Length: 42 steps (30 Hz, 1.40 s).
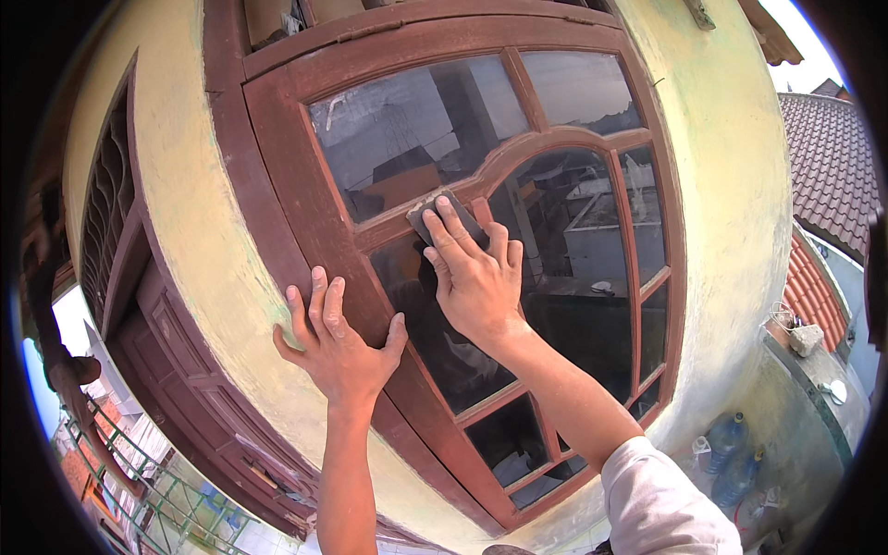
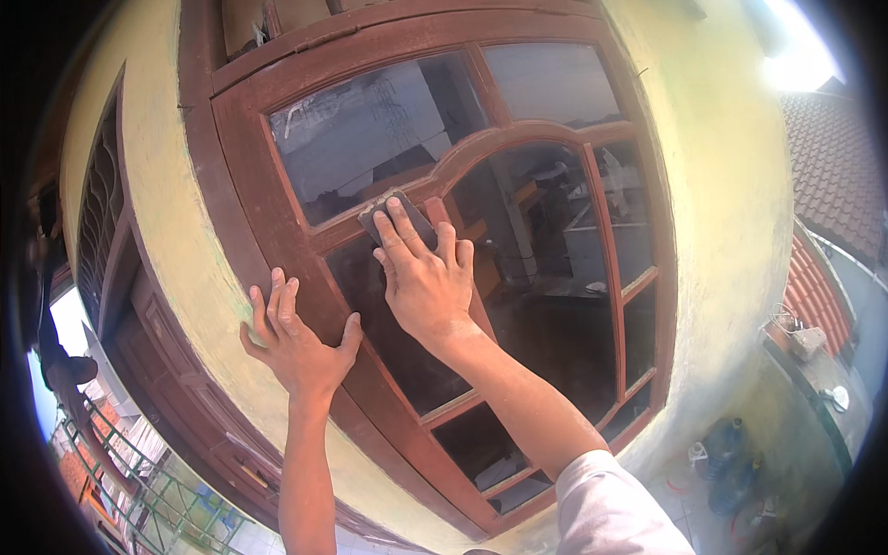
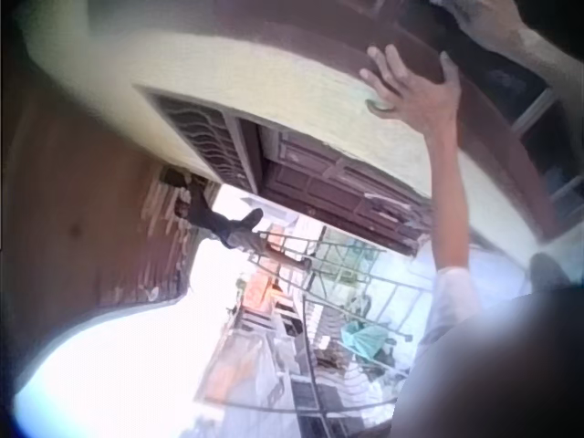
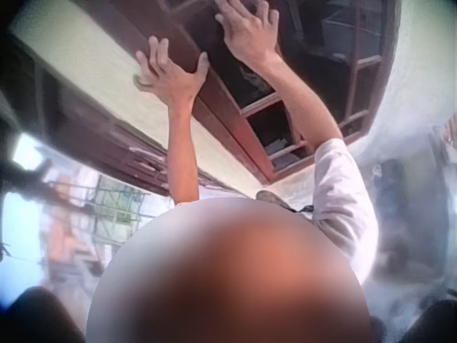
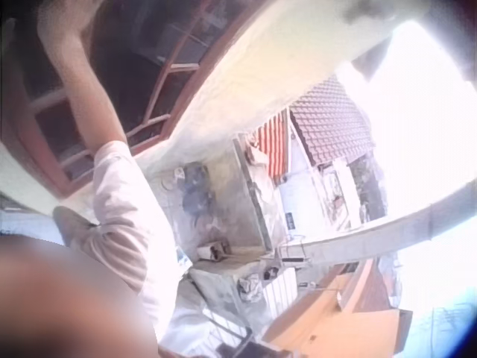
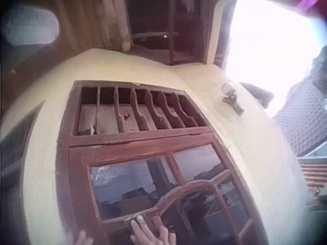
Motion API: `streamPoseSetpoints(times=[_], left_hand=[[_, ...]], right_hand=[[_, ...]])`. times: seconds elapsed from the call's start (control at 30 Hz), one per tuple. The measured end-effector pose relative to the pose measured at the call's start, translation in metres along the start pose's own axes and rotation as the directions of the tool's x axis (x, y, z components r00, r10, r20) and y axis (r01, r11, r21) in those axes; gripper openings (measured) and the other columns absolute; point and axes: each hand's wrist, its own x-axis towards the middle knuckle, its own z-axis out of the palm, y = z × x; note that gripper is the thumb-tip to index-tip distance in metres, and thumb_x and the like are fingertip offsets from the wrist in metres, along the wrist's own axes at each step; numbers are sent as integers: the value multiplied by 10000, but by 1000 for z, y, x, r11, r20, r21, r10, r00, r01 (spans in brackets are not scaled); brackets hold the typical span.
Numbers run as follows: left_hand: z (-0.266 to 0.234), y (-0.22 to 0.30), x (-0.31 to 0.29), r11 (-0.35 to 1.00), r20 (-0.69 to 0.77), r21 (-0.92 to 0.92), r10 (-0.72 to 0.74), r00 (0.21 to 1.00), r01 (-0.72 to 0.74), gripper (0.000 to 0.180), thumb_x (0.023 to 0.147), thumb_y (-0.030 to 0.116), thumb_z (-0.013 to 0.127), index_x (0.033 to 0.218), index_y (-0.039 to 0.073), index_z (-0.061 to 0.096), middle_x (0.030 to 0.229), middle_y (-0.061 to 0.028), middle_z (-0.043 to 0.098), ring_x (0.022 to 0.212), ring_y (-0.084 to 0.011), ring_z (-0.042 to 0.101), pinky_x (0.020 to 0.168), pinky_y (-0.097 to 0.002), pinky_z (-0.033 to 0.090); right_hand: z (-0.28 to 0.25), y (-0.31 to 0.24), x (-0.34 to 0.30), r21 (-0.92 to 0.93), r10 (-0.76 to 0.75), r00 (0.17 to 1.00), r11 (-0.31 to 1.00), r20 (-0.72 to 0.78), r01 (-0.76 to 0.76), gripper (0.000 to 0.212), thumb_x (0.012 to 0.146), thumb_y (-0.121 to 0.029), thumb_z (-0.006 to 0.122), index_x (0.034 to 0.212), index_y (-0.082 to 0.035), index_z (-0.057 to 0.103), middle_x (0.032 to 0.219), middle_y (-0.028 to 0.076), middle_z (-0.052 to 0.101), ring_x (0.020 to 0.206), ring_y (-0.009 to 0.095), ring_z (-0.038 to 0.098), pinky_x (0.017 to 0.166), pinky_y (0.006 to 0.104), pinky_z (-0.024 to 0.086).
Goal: The person sands the wooden window frame using a sanding block, moving methodically along the top, sides, and mullions. The person sits on the balcony floor and works on the frame from multiple angles.
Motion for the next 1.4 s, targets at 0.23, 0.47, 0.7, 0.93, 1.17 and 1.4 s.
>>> streamPoseSetpoints(times=[0.23,0.47,0.7,0.93,1.17,1.4], left_hand=[[0,1,-1,1000,-9,8,12,1000,-12,864,846,566,777,1522,196,386,1656,-64,419,1592,-351,221,1189,-743,166],[0,-9,-3,1000,5,5,4,1000,-4,836,887,672,695,1513,196,410,1630,-46,451,1604,-327,186,1202,-735,123],[3,-10,-3,999,-11,41,33,999,-33,887,858,670,743,1516,179,408,1631,-50,450,1610,-339,166,1188,-726,142],[5,-4,-5,999,-21,-39,-4,1000,3,866,849,676,753,1509,207,447,1634,-44,459,1609,-334,190,1196,-722,125],[12,-1,-6,1000,-52,-16,2,999,-3,905,821,711,753,1518,218,450,1642,2,473,1611,-303,219,1197,-711,129],[10,0,-3,996,-63,-77,36,997,-41,964,795,639,825,1539,200,397,1625,-8,496,1590,-300,256,1172,-709,153]], right_hand=[[3,6,7,40,-13,999,999,-43,14,402,1091,-318,582,1463,-190,667,1570,-7,602,1163,323,533,1004,414,369],[15,-8,6,-76,-95,993,993,-65,90,442,1047,-307,647,1480,-218,656,1596,-76,569,1155,305,511,974,405,364],[29,-41,3,-160,-75,991,985,-107,57,448,1005,-320,697,1444,-231,692,1595,-74,570,1145,290,487,962,411,343],[18,-31,11,-234,25,993,971,-111,-50,431,1033,-304,653,1451,-201,680,1574,-40,592,1154,301,501,959,431,353],[12,-10,19,-323,177,973,921,-150,-218,410,1028,-284,663,1434,-239,691,1575,-56,590,1185,331,498,982,450,347],[-11,24,26,-315,50,996,946,-75,-71,375,1072,-308,604,1433,-265,696,1515,-73,646,1201,321,490,995,443,336]])
